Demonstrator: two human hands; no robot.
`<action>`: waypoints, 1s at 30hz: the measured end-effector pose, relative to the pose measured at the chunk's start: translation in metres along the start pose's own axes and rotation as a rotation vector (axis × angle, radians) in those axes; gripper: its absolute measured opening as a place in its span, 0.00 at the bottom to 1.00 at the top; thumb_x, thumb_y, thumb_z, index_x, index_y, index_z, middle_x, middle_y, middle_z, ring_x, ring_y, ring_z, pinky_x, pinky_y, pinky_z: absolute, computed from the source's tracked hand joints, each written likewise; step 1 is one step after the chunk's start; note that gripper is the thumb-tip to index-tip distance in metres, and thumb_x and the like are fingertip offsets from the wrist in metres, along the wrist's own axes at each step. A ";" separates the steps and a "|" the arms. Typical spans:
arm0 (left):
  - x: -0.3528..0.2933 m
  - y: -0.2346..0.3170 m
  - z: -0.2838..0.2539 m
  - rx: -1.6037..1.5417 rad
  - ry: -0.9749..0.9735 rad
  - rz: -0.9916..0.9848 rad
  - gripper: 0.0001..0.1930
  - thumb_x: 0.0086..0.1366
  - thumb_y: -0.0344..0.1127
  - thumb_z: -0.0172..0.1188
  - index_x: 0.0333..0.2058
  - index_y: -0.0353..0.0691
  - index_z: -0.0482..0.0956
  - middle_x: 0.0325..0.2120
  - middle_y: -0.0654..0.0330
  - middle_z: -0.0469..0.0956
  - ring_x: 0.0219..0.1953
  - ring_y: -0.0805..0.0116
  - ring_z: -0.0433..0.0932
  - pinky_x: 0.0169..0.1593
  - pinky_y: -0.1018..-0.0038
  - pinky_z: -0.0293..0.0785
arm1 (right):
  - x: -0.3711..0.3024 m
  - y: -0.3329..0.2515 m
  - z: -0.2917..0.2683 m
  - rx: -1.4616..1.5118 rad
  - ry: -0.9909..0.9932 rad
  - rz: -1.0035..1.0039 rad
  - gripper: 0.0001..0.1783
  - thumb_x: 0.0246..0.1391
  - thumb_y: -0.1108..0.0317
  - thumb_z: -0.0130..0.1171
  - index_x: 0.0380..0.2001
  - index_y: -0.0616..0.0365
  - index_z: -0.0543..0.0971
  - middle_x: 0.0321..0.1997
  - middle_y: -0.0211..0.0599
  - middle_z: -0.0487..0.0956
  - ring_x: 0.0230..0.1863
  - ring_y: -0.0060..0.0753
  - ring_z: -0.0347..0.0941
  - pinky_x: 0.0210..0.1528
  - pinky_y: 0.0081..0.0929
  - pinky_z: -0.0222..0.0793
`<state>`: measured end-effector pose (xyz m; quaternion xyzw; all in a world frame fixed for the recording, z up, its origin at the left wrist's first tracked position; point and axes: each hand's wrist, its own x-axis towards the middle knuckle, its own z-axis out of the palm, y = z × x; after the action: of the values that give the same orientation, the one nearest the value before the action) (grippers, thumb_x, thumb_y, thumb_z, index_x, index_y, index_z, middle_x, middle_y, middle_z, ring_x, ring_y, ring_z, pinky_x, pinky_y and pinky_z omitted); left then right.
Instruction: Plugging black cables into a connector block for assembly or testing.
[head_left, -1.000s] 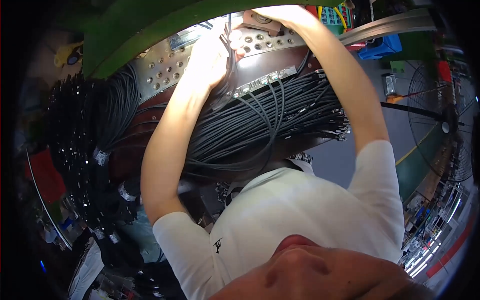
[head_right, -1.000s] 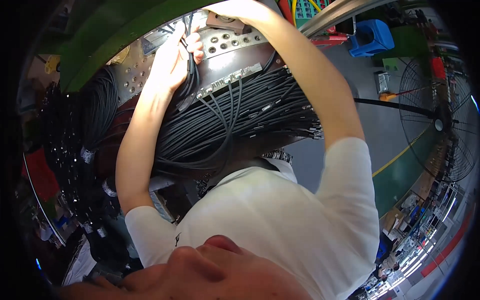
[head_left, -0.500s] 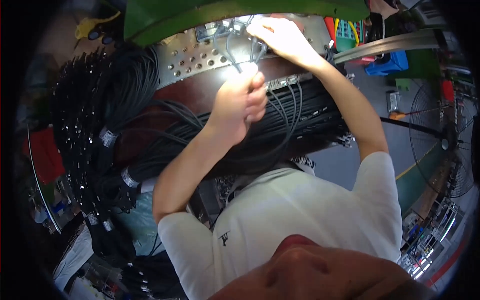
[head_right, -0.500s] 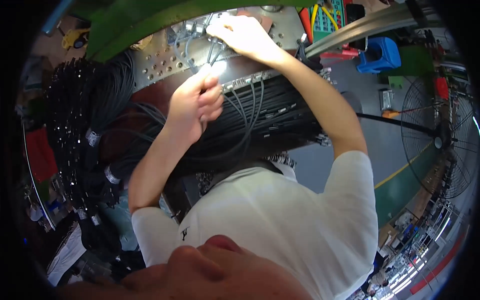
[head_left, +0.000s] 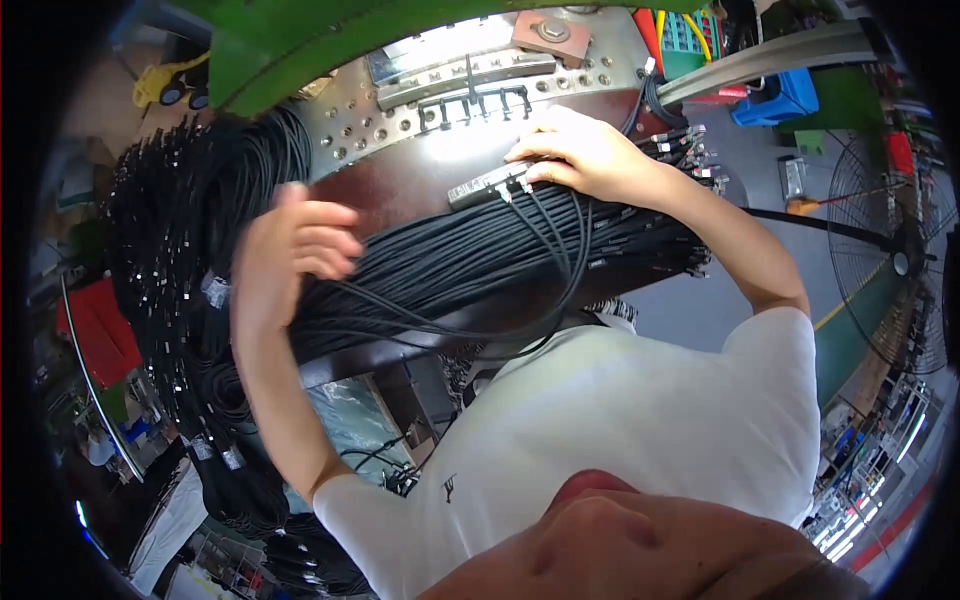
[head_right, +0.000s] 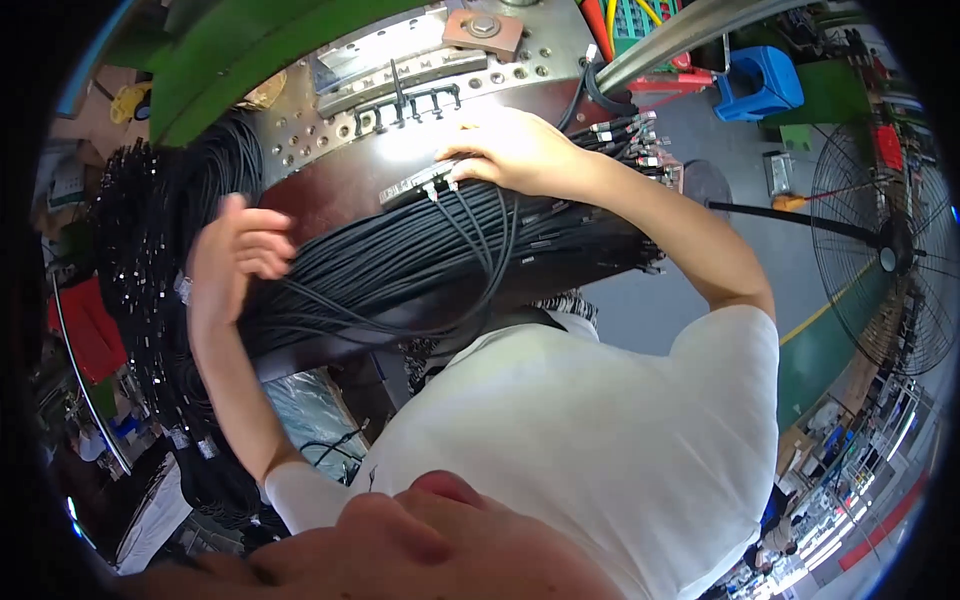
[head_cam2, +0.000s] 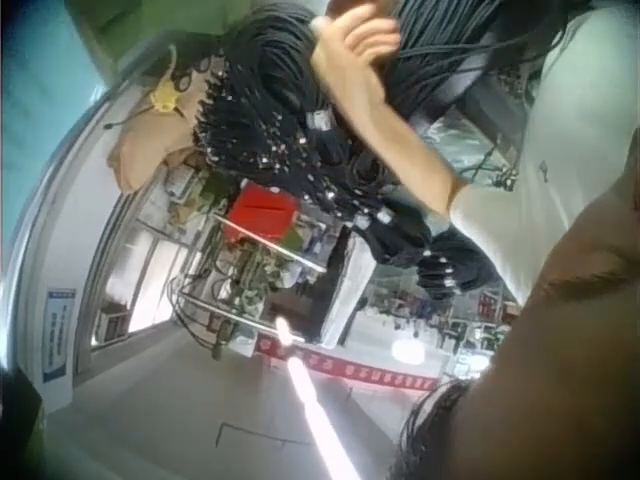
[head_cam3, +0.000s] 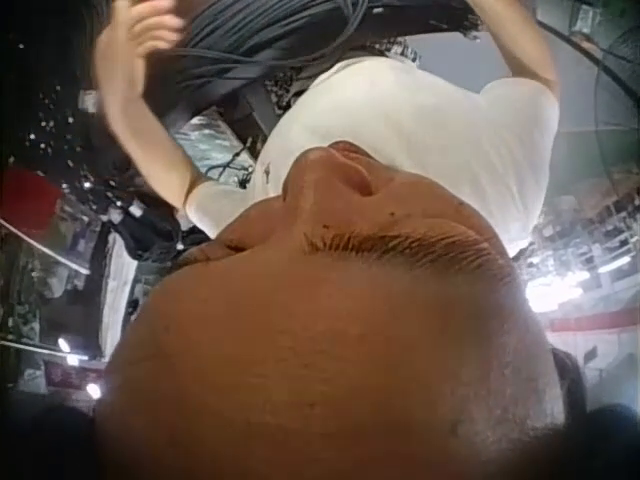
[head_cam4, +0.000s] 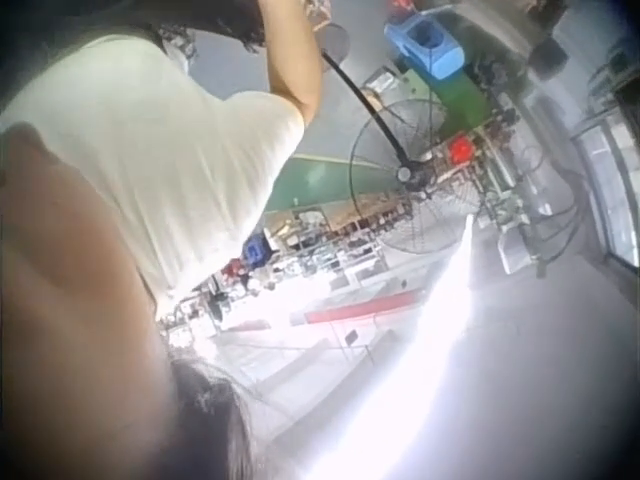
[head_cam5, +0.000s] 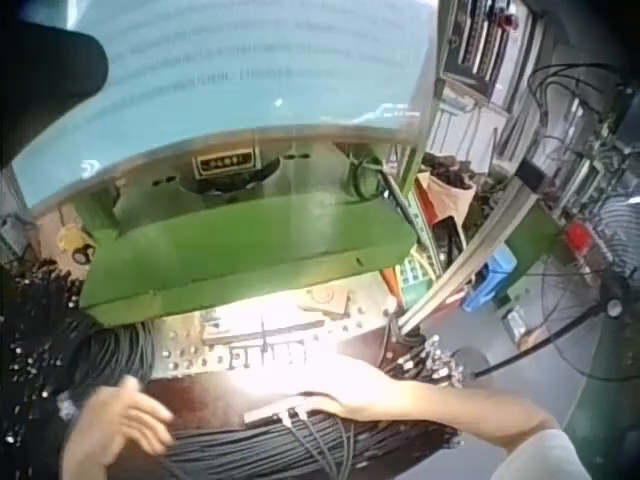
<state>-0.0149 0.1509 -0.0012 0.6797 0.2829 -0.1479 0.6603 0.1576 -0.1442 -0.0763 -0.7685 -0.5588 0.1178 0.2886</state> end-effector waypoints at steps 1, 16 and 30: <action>0.003 -0.005 0.030 -0.048 -0.248 -0.007 0.25 0.70 0.48 0.39 0.34 0.30 0.77 0.22 0.53 0.79 0.18 0.72 0.77 0.21 0.84 0.72 | -0.003 -0.007 0.005 -0.005 0.034 -0.018 0.14 0.49 0.64 0.61 0.39 0.54 0.79 0.36 0.36 0.77 0.42 0.40 0.72 0.49 0.32 0.66; 0.170 0.026 0.063 0.472 0.035 0.817 0.08 0.69 0.32 0.42 0.36 0.33 0.68 0.22 0.59 0.67 0.17 0.73 0.63 0.21 0.77 0.65 | 0.113 0.078 -0.033 0.120 0.249 0.165 0.16 0.56 0.58 0.52 0.41 0.55 0.80 0.42 0.39 0.79 0.44 0.40 0.73 0.47 0.34 0.69; 0.182 0.019 0.030 1.203 0.508 1.259 0.15 0.56 0.31 0.58 0.43 0.46 0.80 0.38 0.58 0.80 0.37 0.61 0.79 0.42 0.70 0.75 | 0.080 0.065 -0.022 0.009 0.176 0.276 0.16 0.55 0.59 0.53 0.41 0.55 0.79 0.43 0.39 0.78 0.45 0.40 0.73 0.47 0.34 0.69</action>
<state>0.1461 0.1569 -0.0924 0.9510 -0.1287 0.2720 0.0704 0.2482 -0.0904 -0.0849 -0.8441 -0.4200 0.0907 0.3209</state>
